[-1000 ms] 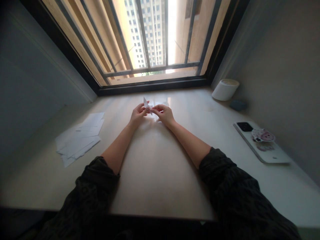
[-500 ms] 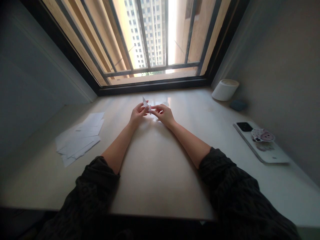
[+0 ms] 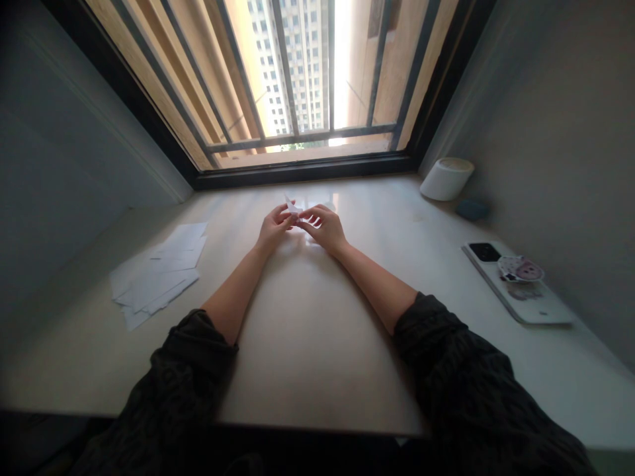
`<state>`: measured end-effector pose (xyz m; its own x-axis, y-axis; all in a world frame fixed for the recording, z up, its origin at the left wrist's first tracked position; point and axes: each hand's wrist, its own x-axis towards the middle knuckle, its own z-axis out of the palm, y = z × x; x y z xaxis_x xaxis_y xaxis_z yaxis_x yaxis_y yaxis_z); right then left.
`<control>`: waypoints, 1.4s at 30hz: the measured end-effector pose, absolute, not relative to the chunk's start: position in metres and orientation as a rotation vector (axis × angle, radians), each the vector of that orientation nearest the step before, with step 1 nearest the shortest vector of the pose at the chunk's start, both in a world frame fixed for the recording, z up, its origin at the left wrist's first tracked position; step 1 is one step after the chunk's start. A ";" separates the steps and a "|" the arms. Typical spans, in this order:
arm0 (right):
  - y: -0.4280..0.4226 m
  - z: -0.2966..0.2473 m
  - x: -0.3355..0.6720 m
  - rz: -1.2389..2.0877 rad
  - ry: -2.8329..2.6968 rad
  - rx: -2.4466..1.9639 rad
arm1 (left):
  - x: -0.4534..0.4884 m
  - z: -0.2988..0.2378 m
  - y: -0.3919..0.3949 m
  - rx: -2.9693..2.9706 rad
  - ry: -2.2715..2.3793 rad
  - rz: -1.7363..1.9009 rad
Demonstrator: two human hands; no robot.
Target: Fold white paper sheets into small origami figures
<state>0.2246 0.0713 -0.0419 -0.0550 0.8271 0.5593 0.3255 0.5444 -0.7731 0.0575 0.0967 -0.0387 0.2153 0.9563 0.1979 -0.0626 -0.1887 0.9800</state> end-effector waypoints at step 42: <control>0.074 -0.044 0.227 0.596 -1.535 -1.119 | 0.059 -0.037 0.095 1.385 0.894 1.184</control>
<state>0.2268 0.0742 -0.0439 0.0373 0.8834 0.4672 0.3367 0.4291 -0.8382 0.0585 0.0945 -0.0374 0.2289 0.9567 0.1798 -0.0892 -0.1633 0.9825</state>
